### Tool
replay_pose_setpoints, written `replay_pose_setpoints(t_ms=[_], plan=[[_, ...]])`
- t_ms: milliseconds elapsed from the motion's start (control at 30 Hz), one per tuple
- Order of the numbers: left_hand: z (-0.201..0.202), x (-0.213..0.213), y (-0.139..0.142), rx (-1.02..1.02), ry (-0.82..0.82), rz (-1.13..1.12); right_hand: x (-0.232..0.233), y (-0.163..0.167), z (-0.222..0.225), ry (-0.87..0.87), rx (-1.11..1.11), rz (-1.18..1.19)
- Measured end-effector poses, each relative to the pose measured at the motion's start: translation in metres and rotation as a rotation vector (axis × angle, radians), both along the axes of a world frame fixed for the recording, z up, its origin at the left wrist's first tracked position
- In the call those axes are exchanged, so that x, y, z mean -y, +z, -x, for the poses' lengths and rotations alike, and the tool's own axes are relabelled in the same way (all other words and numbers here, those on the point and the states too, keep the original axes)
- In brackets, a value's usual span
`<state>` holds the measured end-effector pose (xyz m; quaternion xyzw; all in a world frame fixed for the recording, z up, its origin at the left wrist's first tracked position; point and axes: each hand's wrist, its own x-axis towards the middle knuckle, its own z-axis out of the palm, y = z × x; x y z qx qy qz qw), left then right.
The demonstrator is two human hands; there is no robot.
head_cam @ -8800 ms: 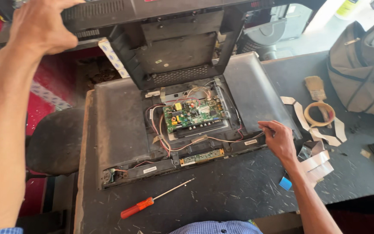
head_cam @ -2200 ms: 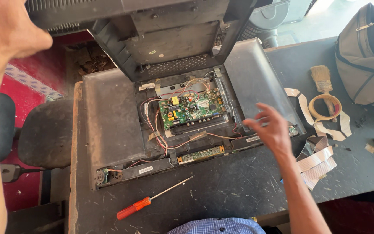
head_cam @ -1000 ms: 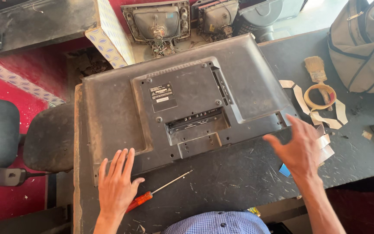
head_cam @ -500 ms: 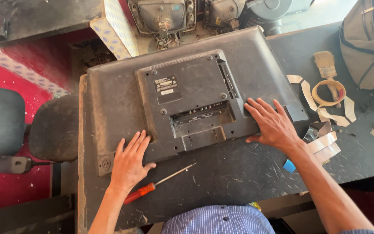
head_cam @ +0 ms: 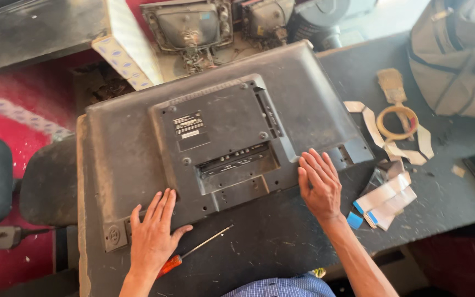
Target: The person aligns the back cover onto a television chassis on a workbench, presses it into place, then inserts and tightens screws along the cover using a screwdriver, working around the panel.
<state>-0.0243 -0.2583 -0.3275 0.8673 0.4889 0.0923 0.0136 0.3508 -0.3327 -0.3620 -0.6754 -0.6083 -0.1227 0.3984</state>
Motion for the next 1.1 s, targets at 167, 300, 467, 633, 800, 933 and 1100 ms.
replay_pose_setpoints(t_ms=[167, 300, 467, 633, 800, 933, 1100], plan=[[-0.007, -0.011, 0.009, 0.071, 0.053, 0.098, 0.01, 0.012, -0.013, -0.093, -0.082, -0.026], [-0.035, -0.023, 0.027, 0.149, 0.034, 0.048, 0.003, 0.035, -0.043, -0.235, -0.151, -0.01], [-0.104, -0.08, 0.032, 0.148, -0.083, -0.007, -0.049, 0.039, -0.072, -0.326, 0.038, 0.231], [-0.163, -0.127, 0.03, 0.036, -0.111, 0.05, -0.075, 0.018, -0.071, -0.321, -0.155, 0.445], [-0.23, -0.167, 0.009, 0.061, -0.211, -0.004, -0.076, 0.008, -0.078, -0.29, -0.161, 0.619], [-0.271, -0.216, -0.006, 0.096, -0.129, -0.044, -0.074, 0.009, -0.078, -0.286, -0.144, 0.622], [-0.275, -0.231, -0.011, 0.087, -0.073, 0.007, -0.077, 0.015, -0.077, -0.293, -0.13, 0.652]])
